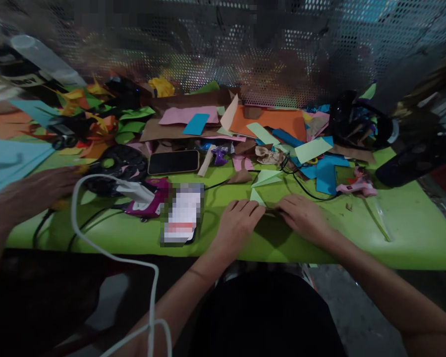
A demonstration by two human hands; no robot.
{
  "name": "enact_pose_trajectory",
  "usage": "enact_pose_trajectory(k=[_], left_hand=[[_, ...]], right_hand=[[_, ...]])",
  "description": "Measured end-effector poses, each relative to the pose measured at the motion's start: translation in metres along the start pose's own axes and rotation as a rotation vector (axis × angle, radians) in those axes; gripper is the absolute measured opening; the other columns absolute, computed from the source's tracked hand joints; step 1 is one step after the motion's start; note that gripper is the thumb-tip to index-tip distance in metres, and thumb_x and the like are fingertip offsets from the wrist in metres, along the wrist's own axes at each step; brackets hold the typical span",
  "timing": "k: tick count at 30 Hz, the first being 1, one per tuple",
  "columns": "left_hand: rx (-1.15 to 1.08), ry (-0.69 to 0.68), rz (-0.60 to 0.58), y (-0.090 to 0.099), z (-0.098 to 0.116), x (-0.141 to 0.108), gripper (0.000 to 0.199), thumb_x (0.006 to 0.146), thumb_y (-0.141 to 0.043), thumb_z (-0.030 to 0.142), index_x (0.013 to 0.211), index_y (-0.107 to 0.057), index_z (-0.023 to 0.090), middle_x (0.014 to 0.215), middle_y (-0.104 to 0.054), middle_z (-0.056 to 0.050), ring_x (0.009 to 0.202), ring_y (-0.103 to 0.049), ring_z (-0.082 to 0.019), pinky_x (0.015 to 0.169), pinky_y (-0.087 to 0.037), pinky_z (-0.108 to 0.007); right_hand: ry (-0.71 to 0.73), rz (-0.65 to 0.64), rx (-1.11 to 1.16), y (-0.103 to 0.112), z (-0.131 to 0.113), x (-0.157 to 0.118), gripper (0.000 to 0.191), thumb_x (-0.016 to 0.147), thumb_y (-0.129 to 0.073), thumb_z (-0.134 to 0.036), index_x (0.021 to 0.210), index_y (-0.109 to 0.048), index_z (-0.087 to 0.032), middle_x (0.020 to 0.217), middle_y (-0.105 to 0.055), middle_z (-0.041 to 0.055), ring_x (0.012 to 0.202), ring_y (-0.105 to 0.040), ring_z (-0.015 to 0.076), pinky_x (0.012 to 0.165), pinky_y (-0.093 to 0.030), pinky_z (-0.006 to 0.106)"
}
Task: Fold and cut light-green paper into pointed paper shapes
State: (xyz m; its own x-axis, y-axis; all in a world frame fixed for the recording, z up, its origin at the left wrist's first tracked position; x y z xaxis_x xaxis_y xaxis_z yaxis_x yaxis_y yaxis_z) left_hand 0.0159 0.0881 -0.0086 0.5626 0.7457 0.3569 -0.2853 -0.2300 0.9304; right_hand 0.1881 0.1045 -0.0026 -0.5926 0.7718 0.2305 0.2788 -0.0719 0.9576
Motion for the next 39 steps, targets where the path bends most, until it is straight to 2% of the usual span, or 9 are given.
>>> enact_pose_trajectory(k=[3, 6, 14, 19, 26, 33, 39], left_hand=[[0.032, -0.004, -0.001, 0.001, 0.001, 0.000, 0.024, 0.095, -0.050, 0.016, 0.116, -0.061, 0.019, 0.103, -0.068, -0.007, 0.094, -0.060, -0.022, 0.081, -0.042, -0.038], [0.059, -0.011, -0.015, 0.002, 0.001, 0.001, 0.016, 0.094, -0.052, 0.017, 0.106, -0.063, 0.018, 0.100, -0.067, -0.007, 0.093, -0.059, -0.022, 0.081, -0.043, -0.037], [0.038, -0.012, -0.003, 0.001, -0.001, 0.001, 0.017, 0.095, -0.049, 0.014, 0.102, -0.063, 0.020, 0.101, -0.068, -0.004, 0.090, -0.061, -0.020, 0.084, -0.042, -0.036], [0.019, 0.006, -0.006, 0.001, 0.001, 0.000, 0.015, 0.094, -0.052, 0.014, 0.099, -0.063, 0.022, 0.100, -0.069, -0.004, 0.092, -0.061, -0.020, 0.087, -0.041, -0.038], [0.045, 0.036, -0.023, 0.000, 0.004, -0.003, 0.010, 0.094, -0.053, 0.017, 0.096, -0.062, 0.022, 0.102, -0.068, -0.004, 0.090, -0.060, -0.021, 0.082, -0.041, -0.038], [0.050, 0.070, -0.039, 0.001, 0.004, -0.001, 0.009, 0.094, -0.054, 0.019, 0.096, -0.061, 0.023, 0.098, -0.066, -0.003, 0.090, -0.057, -0.022, 0.079, -0.041, -0.039], [0.003, 0.156, -0.152, 0.000, 0.004, 0.009, 0.009, 0.094, -0.054, 0.021, 0.097, -0.062, 0.024, 0.098, -0.064, -0.003, 0.094, -0.055, -0.024, 0.081, -0.040, -0.040]], right_hand=[[0.017, -0.034, 0.072, 0.001, 0.000, 0.000, 0.019, 0.087, -0.054, -0.010, 0.100, -0.065, -0.018, 0.090, -0.065, 0.0075, 0.086, -0.057, 0.0234, 0.073, -0.041, 0.035], [0.051, -0.068, 0.134, 0.004, 0.000, 0.001, 0.030, 0.084, -0.059, -0.011, 0.112, -0.063, -0.020, 0.097, -0.066, 0.0071, 0.092, -0.058, 0.0234, 0.077, -0.042, 0.034], [0.144, -0.051, 0.145, 0.003, 0.002, 0.011, 0.022, 0.085, -0.061, -0.009, 0.104, -0.067, -0.020, 0.094, -0.071, 0.0046, 0.088, -0.060, 0.0213, 0.077, -0.041, 0.034], [0.150, -0.034, 0.138, -0.001, 0.002, 0.013, 0.014, 0.086, -0.062, -0.012, 0.096, -0.069, -0.019, 0.087, -0.070, 0.0041, 0.082, -0.060, 0.0199, 0.073, -0.038, 0.033], [-0.024, 0.006, 0.272, -0.002, -0.001, 0.014, 0.009, 0.087, -0.062, -0.013, 0.084, -0.068, -0.019, 0.081, -0.066, 0.0038, 0.078, -0.057, 0.0177, 0.069, -0.038, 0.029], [-0.139, -0.043, 0.362, -0.008, 0.002, 0.017, 0.009, 0.084, -0.063, -0.012, 0.078, -0.064, -0.019, 0.077, -0.063, 0.0017, 0.076, -0.056, 0.0170, 0.067, -0.036, 0.028], [-0.209, -0.116, 0.420, -0.006, 0.006, 0.025, 0.010, 0.079, -0.064, -0.009, 0.075, -0.065, -0.018, 0.075, -0.065, 0.0012, 0.073, -0.056, 0.0165, 0.064, -0.034, 0.027]])
Point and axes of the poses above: each hand's wrist, its own x-axis towards the middle knuckle, its own y-axis out of the back of the hand, z = x × y, the point moved 4 cm from there along x, towards the middle knuckle
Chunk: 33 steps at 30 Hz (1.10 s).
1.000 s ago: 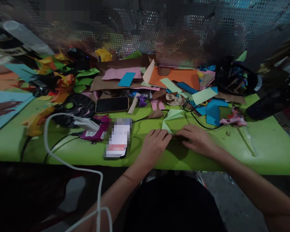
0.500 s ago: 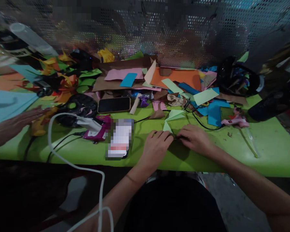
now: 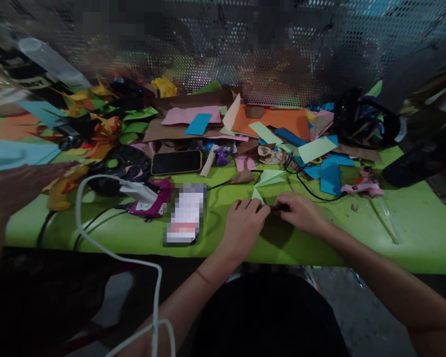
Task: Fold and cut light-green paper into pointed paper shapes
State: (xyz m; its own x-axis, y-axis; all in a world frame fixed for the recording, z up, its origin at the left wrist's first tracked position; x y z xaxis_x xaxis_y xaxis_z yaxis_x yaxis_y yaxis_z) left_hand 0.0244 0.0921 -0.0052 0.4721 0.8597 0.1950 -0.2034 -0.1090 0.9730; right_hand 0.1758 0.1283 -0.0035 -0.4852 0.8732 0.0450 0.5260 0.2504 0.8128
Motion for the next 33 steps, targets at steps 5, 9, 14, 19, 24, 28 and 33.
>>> enact_pose_trajectory(k=[5, 9, 14, 19, 24, 28, 33], left_hand=[[-0.134, 0.107, -0.096, -0.001, -0.004, 0.006, 0.011, 0.092, -0.054, 0.019, 0.096, -0.063, 0.024, 0.104, -0.061, -0.004, 0.100, -0.052, -0.024, 0.081, -0.041, -0.039], [-0.163, 0.111, -0.110, -0.001, -0.005, 0.008, 0.012, 0.093, -0.053, 0.020, 0.096, -0.064, 0.024, 0.104, -0.062, -0.003, 0.100, -0.051, -0.024, 0.081, -0.040, -0.039], [-0.188, 0.102, -0.054, -0.003, -0.005, 0.009, 0.011, 0.095, -0.053, 0.024, 0.093, -0.064, 0.024, 0.100, -0.063, -0.003, 0.097, -0.052, -0.023, 0.080, -0.040, -0.038], [-0.179, 0.083, -0.027, -0.003, -0.006, 0.008, 0.009, 0.092, -0.055, 0.019, 0.092, -0.063, 0.023, 0.099, -0.063, -0.003, 0.095, -0.053, -0.022, 0.078, -0.041, -0.037], [-0.145, 0.081, 0.008, -0.002, -0.006, 0.005, 0.006, 0.093, -0.057, 0.022, 0.090, -0.062, 0.023, 0.099, -0.063, -0.003, 0.095, -0.053, -0.023, 0.079, -0.041, -0.038], [-0.108, 0.061, 0.037, -0.001, -0.004, 0.000, 0.007, 0.092, -0.056, 0.019, 0.091, -0.063, 0.022, 0.099, -0.064, -0.004, 0.096, -0.054, -0.023, 0.081, -0.041, -0.039], [-0.075, 0.043, 0.063, 0.001, -0.003, -0.007, 0.020, 0.090, -0.053, 0.011, 0.100, -0.065, 0.023, 0.102, -0.067, -0.004, 0.096, -0.056, -0.024, 0.084, -0.040, -0.042]], right_hand=[[-0.031, -0.035, 0.034, 0.002, 0.002, 0.001, 0.012, 0.078, -0.064, -0.009, 0.083, -0.070, -0.019, 0.081, -0.070, 0.0019, 0.076, -0.061, 0.0171, 0.066, -0.039, 0.027], [0.017, 0.115, 0.036, 0.009, 0.002, -0.013, 0.017, 0.088, -0.059, -0.014, 0.099, -0.070, -0.020, 0.094, -0.073, 0.0041, 0.085, -0.064, 0.0186, 0.074, -0.045, 0.030], [0.184, 0.249, -0.200, 0.006, -0.011, -0.040, 0.015, 0.094, -0.057, -0.021, 0.097, -0.071, -0.021, 0.092, -0.072, 0.0061, 0.087, -0.063, 0.0210, 0.077, -0.046, 0.034], [0.204, 0.260, -0.398, -0.007, -0.018, -0.046, 0.020, 0.094, -0.053, -0.016, 0.102, -0.070, -0.021, 0.096, -0.073, 0.0070, 0.084, -0.061, 0.0210, 0.075, -0.044, 0.035], [0.135, 0.252, -0.369, -0.008, -0.016, -0.040, 0.016, 0.092, -0.056, -0.015, 0.098, -0.070, -0.021, 0.093, -0.072, 0.0054, 0.084, -0.060, 0.0210, 0.074, -0.043, 0.035], [0.099, 0.229, -0.323, -0.008, -0.014, -0.036, 0.014, 0.087, -0.061, -0.012, 0.093, -0.069, -0.022, 0.090, -0.071, 0.0032, 0.085, -0.060, 0.0211, 0.075, -0.041, 0.034], [0.132, 0.261, -0.390, -0.009, -0.018, -0.030, 0.010, 0.087, -0.063, -0.013, 0.085, -0.068, -0.022, 0.082, -0.068, 0.0027, 0.082, -0.058, 0.0212, 0.072, -0.038, 0.034]])
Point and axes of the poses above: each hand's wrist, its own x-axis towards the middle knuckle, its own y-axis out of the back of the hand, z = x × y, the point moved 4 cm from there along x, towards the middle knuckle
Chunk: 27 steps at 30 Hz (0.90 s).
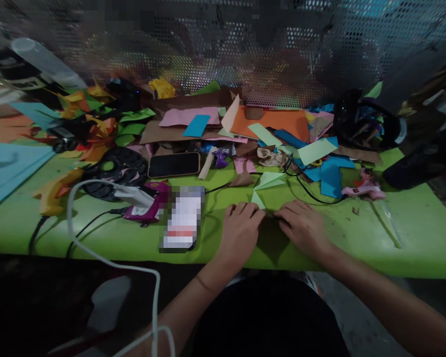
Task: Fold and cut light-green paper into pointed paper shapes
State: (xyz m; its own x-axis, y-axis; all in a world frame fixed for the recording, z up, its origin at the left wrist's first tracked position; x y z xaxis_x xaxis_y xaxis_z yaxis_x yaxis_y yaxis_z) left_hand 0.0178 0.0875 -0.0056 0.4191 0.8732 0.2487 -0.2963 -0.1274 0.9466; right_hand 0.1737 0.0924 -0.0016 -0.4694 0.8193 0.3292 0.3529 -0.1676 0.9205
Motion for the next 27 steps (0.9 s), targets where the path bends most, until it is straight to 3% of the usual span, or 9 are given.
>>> enact_pose_trajectory(k=[8, 12, 17, 27], left_hand=[[-0.013, -0.017, 0.047, 0.007, 0.002, -0.016, 0.039, 0.092, -0.052, 0.011, 0.129, -0.056, 0.023, 0.122, -0.068, -0.005, 0.109, -0.060, -0.021, 0.101, -0.038, -0.045], [0.047, -0.076, 0.075, 0.011, 0.007, -0.027, 0.034, 0.095, -0.050, 0.016, 0.127, -0.059, 0.022, 0.133, -0.064, -0.006, 0.119, -0.059, -0.022, 0.106, -0.037, -0.046], [0.067, -0.150, 0.051, 0.010, 0.014, -0.033, 0.034, 0.097, -0.048, 0.019, 0.130, -0.057, 0.019, 0.131, -0.065, -0.007, 0.121, -0.057, -0.021, 0.106, -0.037, -0.046], [0.070, -0.126, -0.071, 0.003, 0.011, -0.027, 0.040, 0.095, -0.056, 0.031, 0.133, -0.054, 0.019, 0.134, -0.062, -0.009, 0.120, -0.056, -0.024, 0.105, -0.037, -0.051]], right_hand=[[0.050, -0.042, -0.085, -0.004, 0.000, 0.010, 0.009, 0.088, -0.062, -0.014, 0.081, -0.065, -0.019, 0.078, -0.064, 0.0040, 0.077, -0.055, 0.0216, 0.067, -0.035, 0.034], [0.049, -0.060, -0.074, -0.003, 0.001, 0.011, 0.008, 0.090, -0.062, -0.017, 0.082, -0.064, -0.018, 0.079, -0.065, 0.0051, 0.077, -0.055, 0.0218, 0.067, -0.035, 0.034], [0.039, -0.098, -0.020, 0.000, 0.002, 0.012, 0.007, 0.089, -0.063, -0.016, 0.083, -0.065, -0.018, 0.081, -0.065, 0.0048, 0.080, -0.057, 0.0214, 0.068, -0.036, 0.034], [0.094, -0.121, 0.043, -0.002, 0.008, 0.012, 0.008, 0.089, -0.064, -0.018, 0.083, -0.068, -0.019, 0.079, -0.065, 0.0047, 0.079, -0.056, 0.0206, 0.070, -0.038, 0.033]])
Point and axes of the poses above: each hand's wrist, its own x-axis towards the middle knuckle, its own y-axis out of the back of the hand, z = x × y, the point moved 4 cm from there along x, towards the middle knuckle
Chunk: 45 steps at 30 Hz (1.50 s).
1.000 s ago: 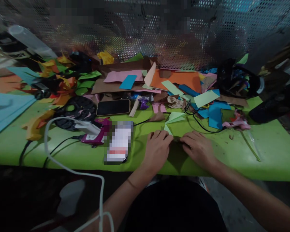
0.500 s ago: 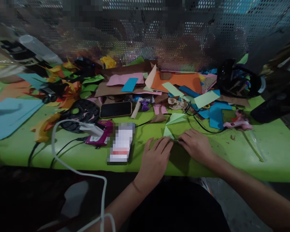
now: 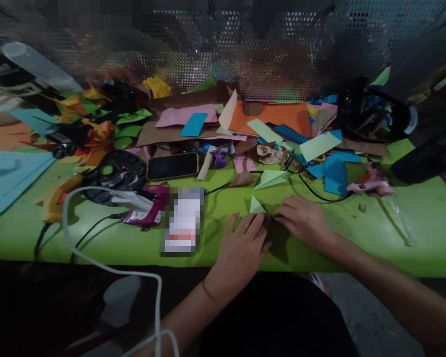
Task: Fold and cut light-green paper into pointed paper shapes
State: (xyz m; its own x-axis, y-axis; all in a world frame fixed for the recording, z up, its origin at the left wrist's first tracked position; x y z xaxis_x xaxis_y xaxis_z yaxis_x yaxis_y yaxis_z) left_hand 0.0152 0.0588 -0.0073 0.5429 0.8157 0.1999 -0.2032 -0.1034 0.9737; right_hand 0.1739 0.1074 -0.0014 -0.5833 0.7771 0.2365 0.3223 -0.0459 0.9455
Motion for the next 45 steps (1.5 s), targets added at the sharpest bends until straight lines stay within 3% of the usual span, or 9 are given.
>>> enact_pose_trajectory(k=[7, 14, 21, 31, 40, 45], left_hand=[[-0.014, 0.005, -0.036, -0.001, -0.003, 0.006, 0.045, 0.095, -0.056, 0.032, 0.138, -0.050, 0.017, 0.137, -0.060, -0.008, 0.122, -0.054, -0.024, 0.106, -0.036, -0.048], [0.014, 0.023, -0.041, -0.002, -0.005, 0.009, 0.049, 0.096, -0.053, 0.042, 0.139, -0.049, 0.019, 0.141, -0.056, -0.009, 0.126, -0.050, -0.026, 0.106, -0.035, -0.046], [0.011, 0.030, -0.037, -0.002, -0.008, 0.012, 0.051, 0.092, -0.060, 0.039, 0.138, -0.050, 0.020, 0.141, -0.055, -0.008, 0.127, -0.049, -0.027, 0.108, -0.035, -0.046], [-0.093, 0.074, -0.059, -0.006, -0.015, 0.012, 0.048, 0.099, -0.042, 0.047, 0.141, -0.048, 0.024, 0.142, -0.055, -0.007, 0.126, -0.050, -0.026, 0.100, -0.040, -0.047], [-0.191, 0.061, -0.041, 0.000, -0.019, 0.005, 0.051, 0.102, -0.037, 0.041, 0.147, -0.040, 0.016, 0.150, -0.049, -0.008, 0.135, -0.046, -0.021, 0.116, -0.030, -0.044], [-0.114, 0.020, -0.016, 0.009, -0.017, -0.007, 0.046, 0.102, -0.040, 0.037, 0.142, -0.048, 0.016, 0.149, -0.051, -0.007, 0.136, -0.046, -0.022, 0.117, -0.031, -0.044]], right_hand=[[0.117, 0.046, -0.119, 0.001, -0.002, -0.004, 0.010, 0.092, -0.061, -0.019, 0.089, -0.071, -0.020, 0.078, -0.066, 0.0042, 0.075, -0.056, 0.0206, 0.069, -0.038, 0.034], [0.013, 0.080, 0.015, 0.003, 0.011, -0.011, 0.019, 0.095, -0.056, -0.025, 0.108, -0.071, -0.022, 0.094, -0.071, 0.0063, 0.086, -0.061, 0.0213, 0.076, -0.046, 0.035], [0.103, 0.102, -0.035, 0.006, -0.008, -0.019, 0.030, 0.091, -0.053, -0.010, 0.115, -0.068, -0.018, 0.104, -0.073, 0.0079, 0.091, -0.062, 0.0236, 0.078, -0.048, 0.037], [0.104, 0.048, -0.091, -0.005, -0.012, -0.022, 0.033, 0.093, -0.057, -0.020, 0.125, -0.063, -0.012, 0.113, -0.070, 0.0113, 0.097, -0.061, 0.0266, 0.083, -0.052, 0.042], [0.109, 0.008, -0.064, -0.003, -0.015, -0.022, 0.031, 0.095, -0.054, -0.020, 0.124, -0.063, -0.014, 0.117, -0.069, 0.0116, 0.103, -0.060, 0.0254, 0.086, -0.053, 0.041], [0.116, -0.003, -0.043, -0.004, -0.013, -0.021, 0.034, 0.095, -0.052, -0.019, 0.128, -0.061, -0.013, 0.114, -0.069, 0.0115, 0.101, -0.060, 0.0257, 0.086, -0.052, 0.041]])
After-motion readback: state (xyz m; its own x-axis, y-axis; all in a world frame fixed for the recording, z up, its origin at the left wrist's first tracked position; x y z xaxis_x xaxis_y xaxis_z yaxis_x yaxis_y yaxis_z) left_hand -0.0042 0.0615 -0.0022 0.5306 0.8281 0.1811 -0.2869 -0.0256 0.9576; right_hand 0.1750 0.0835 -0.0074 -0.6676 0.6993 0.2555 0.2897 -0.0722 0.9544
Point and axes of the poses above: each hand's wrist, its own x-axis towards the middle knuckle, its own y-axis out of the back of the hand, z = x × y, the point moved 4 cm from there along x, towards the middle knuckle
